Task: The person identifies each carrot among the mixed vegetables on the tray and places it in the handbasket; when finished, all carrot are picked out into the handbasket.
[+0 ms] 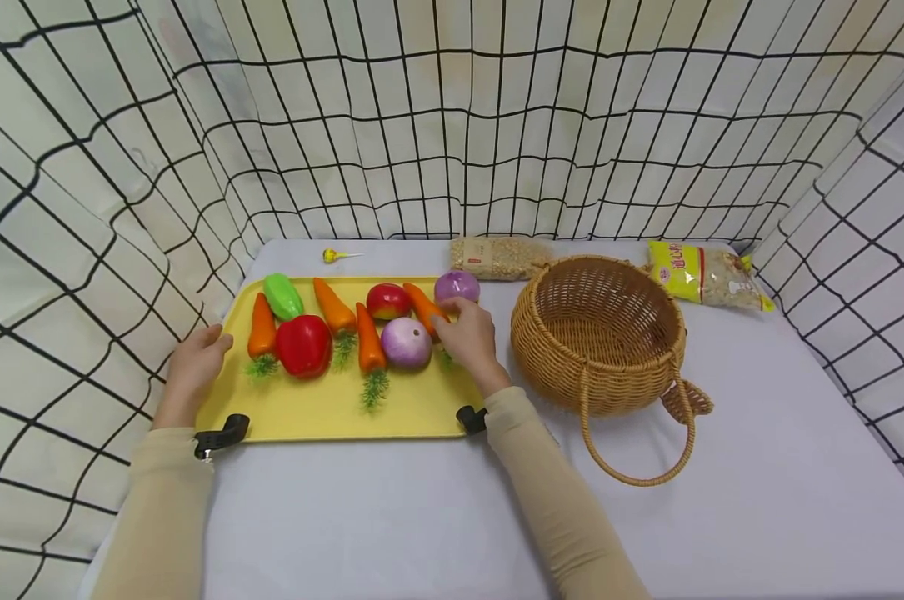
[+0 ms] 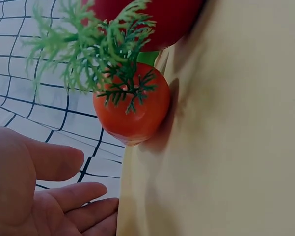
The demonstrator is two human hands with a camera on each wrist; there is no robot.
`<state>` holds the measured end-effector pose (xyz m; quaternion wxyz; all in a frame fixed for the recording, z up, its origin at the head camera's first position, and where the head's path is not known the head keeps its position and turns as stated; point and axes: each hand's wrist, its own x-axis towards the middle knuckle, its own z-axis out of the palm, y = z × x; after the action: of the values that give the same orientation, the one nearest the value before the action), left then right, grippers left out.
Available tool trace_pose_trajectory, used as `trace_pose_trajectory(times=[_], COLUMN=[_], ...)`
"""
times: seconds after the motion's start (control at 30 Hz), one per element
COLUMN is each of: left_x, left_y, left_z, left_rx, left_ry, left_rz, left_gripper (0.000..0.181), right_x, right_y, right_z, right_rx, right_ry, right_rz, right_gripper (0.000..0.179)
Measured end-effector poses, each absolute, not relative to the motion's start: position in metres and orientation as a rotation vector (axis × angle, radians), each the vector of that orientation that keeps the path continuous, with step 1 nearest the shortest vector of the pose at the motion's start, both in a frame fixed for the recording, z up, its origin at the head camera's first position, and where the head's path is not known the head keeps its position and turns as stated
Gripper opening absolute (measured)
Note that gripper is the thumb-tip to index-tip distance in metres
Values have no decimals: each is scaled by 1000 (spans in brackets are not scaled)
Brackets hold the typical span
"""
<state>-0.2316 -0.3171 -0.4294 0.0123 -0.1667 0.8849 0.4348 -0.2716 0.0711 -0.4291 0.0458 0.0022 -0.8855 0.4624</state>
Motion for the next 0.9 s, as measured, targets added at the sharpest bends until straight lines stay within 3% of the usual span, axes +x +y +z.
trace_pose_trajectory(times=[0.5, 0.9], left_x=[-229, -221], left_y=[-317, -326], left_z=[-438, -443], left_rx=[-501, -507], left_ry=[2902, 3021], left_rz=[1208, 1126], left_gripper=[52, 64], right_x=[-271, -274], right_y=[80, 78], right_z=[-446, -452], right_rx=[8, -28], right_ry=[-2773, -2764], right_rz=[1495, 1467], right_gripper=[40, 46])
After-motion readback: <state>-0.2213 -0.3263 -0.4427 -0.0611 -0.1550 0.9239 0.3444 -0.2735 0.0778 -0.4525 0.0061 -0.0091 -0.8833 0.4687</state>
